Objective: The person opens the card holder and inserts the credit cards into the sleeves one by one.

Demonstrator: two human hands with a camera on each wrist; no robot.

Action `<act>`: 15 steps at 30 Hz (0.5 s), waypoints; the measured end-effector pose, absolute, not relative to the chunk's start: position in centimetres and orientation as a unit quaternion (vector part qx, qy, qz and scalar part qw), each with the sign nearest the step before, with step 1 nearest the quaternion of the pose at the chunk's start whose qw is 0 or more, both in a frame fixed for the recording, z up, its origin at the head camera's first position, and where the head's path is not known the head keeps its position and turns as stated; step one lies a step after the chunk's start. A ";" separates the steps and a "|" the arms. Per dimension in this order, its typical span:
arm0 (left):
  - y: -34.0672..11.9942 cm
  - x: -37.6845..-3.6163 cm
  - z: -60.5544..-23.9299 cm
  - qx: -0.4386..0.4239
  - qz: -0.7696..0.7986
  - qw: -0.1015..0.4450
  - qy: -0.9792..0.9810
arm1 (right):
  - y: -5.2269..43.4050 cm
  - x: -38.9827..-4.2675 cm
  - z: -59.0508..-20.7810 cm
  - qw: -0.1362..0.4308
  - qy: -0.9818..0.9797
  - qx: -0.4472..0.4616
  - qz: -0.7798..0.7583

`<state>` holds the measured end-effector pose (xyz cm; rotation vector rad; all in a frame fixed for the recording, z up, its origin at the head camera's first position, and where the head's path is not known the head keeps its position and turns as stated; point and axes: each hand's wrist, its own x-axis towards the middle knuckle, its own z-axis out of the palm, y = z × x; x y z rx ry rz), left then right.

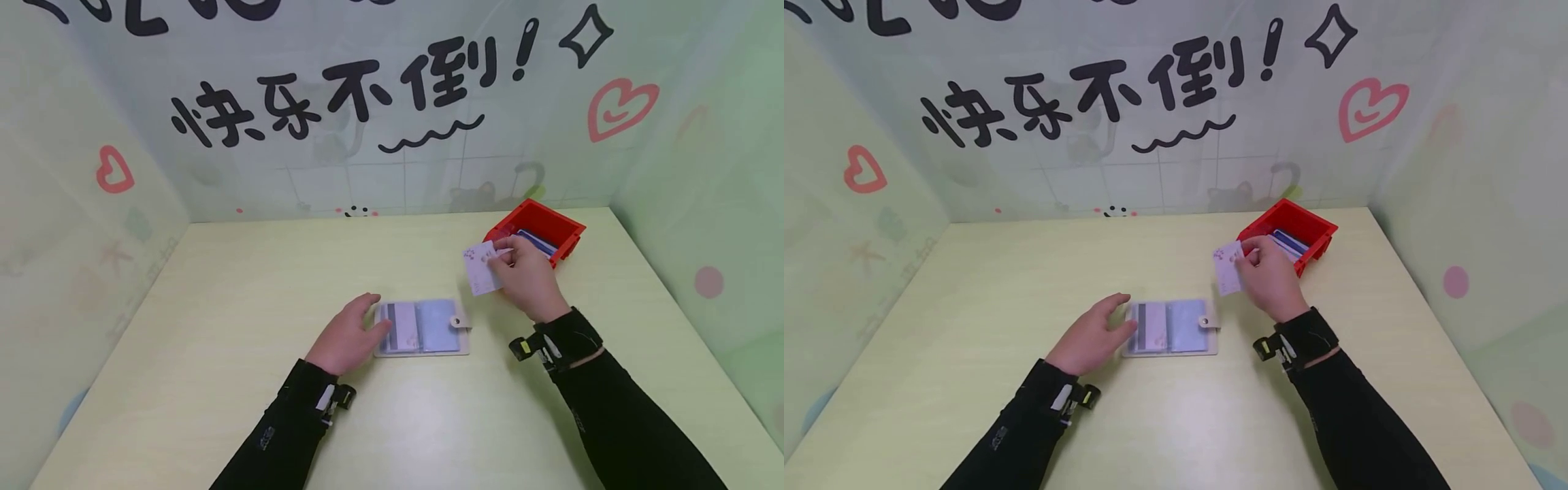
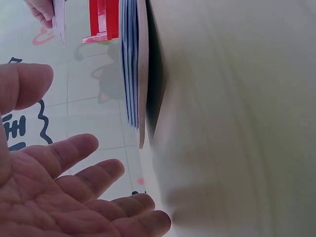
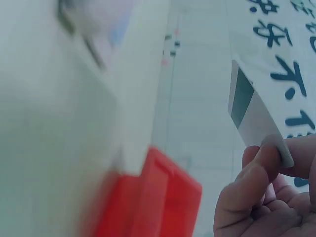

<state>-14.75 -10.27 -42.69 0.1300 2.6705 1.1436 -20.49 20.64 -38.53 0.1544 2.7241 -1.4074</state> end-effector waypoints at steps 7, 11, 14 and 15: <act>-9.8 -14.6 -42.9 0.052 0.369 0.113 0.921 | 17.6 -18.4 -40.8 0.106 0.861 0.032 -0.497; -9.6 -14.5 -42.9 0.058 0.352 0.111 0.928 | 16.4 -17.6 -41.8 0.122 0.855 0.031 -0.504; -9.6 -14.4 -42.9 0.063 0.341 0.108 0.932 | 15.7 -17.4 -42.4 0.123 0.858 0.018 -0.498; -9.6 -14.3 -42.9 0.065 0.338 0.107 0.933 | 15.6 -17.3 -42.6 0.125 0.860 0.013 -0.494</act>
